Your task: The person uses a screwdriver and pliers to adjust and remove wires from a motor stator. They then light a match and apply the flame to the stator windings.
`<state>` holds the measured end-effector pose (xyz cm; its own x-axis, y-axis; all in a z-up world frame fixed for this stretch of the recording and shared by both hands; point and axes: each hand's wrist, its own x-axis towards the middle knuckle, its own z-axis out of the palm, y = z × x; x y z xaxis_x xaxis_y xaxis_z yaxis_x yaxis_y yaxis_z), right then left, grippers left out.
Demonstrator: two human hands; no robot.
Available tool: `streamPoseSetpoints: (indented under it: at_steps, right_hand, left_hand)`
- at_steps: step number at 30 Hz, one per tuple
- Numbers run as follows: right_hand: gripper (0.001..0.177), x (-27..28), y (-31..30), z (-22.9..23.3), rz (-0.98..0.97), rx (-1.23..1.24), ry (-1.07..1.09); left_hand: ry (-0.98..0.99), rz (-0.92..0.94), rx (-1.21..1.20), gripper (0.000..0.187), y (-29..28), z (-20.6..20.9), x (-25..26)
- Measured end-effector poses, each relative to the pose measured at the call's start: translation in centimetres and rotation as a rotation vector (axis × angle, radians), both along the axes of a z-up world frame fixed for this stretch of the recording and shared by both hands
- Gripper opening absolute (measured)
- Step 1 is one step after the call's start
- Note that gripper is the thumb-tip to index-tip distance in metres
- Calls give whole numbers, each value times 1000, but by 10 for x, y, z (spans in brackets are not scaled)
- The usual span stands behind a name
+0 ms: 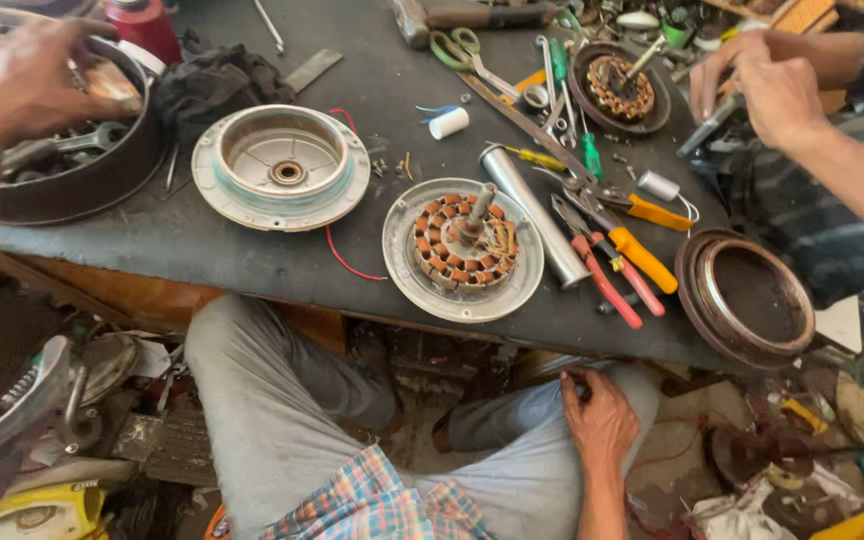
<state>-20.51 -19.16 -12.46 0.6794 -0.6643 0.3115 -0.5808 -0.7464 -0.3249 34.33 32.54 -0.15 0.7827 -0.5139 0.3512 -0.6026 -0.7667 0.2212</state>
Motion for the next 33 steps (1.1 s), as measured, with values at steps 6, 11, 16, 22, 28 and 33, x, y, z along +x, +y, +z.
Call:
streamPoseSetpoints:
  at_steps: [6, 11, 16, 22, 28, 33]
  right_hand:
    - [24, 4, 6, 9, 1, 30, -14]
    - [21, -2, 3, 1, 29, 48, -38]
    - [22, 12, 18, 7, 51, 592, -61]
    - [20, 41, 71, 48, 665, 664, -83]
    - [17, 58, 101, 104, 866, 598, -175]
    - [21, 60, 116, 122, 763, 650, -190]
  left_hand:
    - [161, -144, -782, 46, -14, 18, -41]
    - [636, -407, -1432, 46, -36, 31, -201]
    - [1194, -314, -1698, 58, -94, -5, -322]
    - [1630, -265, -1761, 51, -159, -53, -401]
    - [1752, -424, -1719, 36, -186, -60, -413]
    - [1771, -450, -1705, 29, -197, -57, -408]
